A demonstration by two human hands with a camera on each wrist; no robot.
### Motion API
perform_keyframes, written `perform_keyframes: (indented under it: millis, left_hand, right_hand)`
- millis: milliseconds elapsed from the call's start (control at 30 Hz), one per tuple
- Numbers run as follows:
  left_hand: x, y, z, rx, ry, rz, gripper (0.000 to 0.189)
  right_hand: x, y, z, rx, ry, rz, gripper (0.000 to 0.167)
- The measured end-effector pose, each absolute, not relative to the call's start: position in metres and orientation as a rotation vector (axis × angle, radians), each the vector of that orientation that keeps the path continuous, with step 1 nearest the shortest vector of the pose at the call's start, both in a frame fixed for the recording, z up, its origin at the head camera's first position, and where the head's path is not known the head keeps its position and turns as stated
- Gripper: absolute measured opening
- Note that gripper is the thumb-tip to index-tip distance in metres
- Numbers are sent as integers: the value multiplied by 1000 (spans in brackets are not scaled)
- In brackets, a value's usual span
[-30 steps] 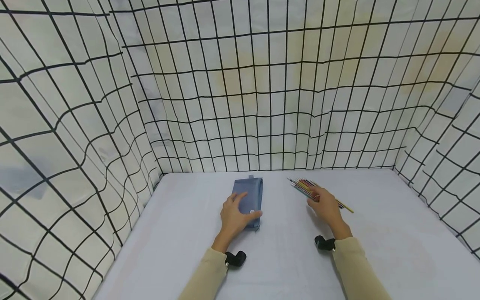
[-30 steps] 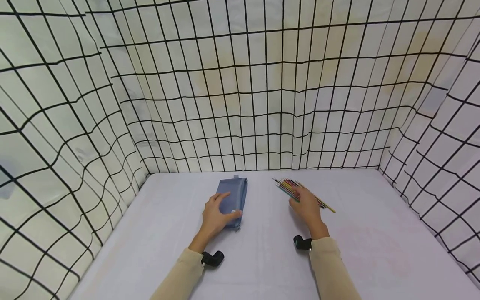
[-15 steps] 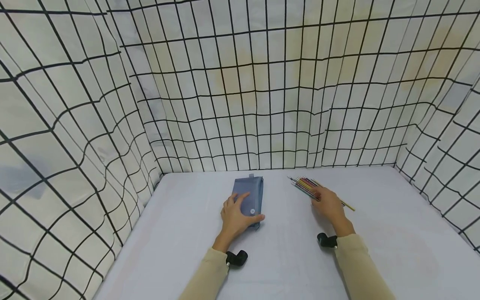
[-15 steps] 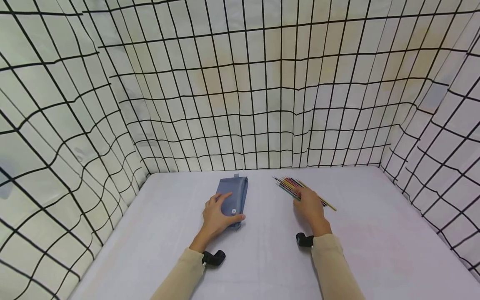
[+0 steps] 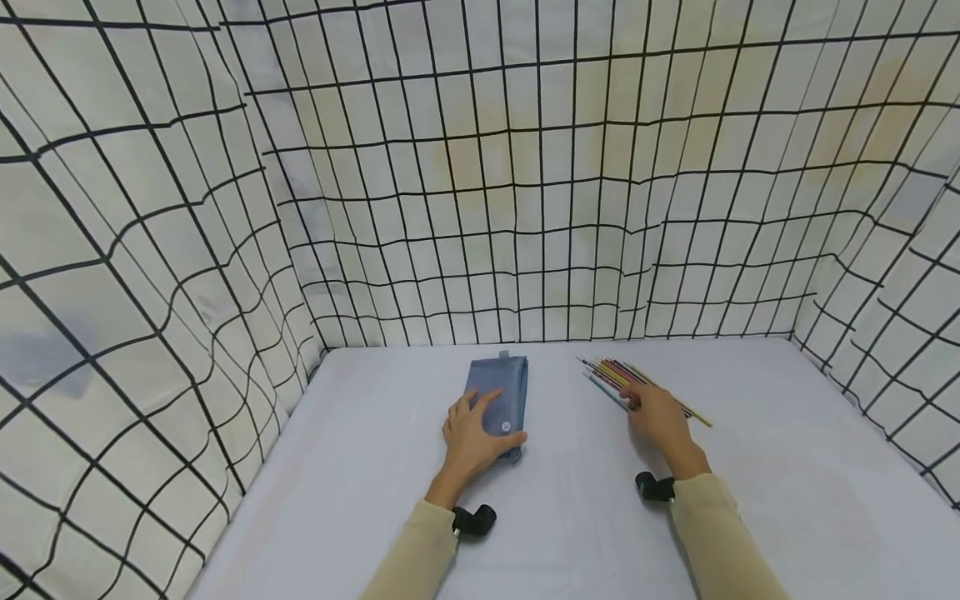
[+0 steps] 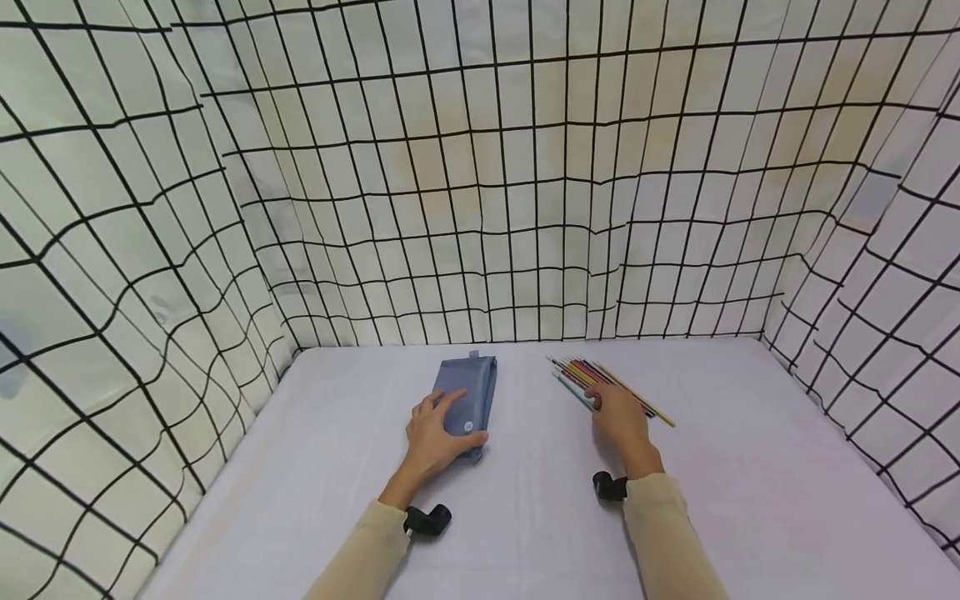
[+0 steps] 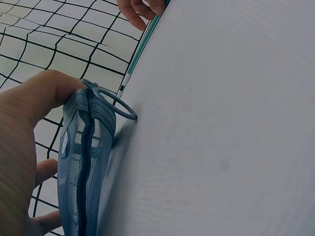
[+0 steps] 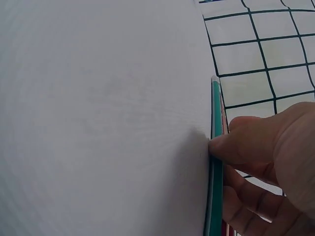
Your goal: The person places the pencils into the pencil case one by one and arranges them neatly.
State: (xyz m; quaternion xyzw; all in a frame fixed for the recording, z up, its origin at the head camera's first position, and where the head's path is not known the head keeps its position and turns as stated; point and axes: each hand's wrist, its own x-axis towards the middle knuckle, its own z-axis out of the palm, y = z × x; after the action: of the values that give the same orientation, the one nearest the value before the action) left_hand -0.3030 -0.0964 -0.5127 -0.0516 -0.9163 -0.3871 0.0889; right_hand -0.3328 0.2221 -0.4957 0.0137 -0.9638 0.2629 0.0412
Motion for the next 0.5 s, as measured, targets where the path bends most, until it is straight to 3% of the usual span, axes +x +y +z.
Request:
perform_keyframes:
  millis: [500]
  left_hand:
    - [-302,-96,-510,-153,-2706,-1180,82]
  right_hand:
    - [-331,223,-486,43,-2970,843,42]
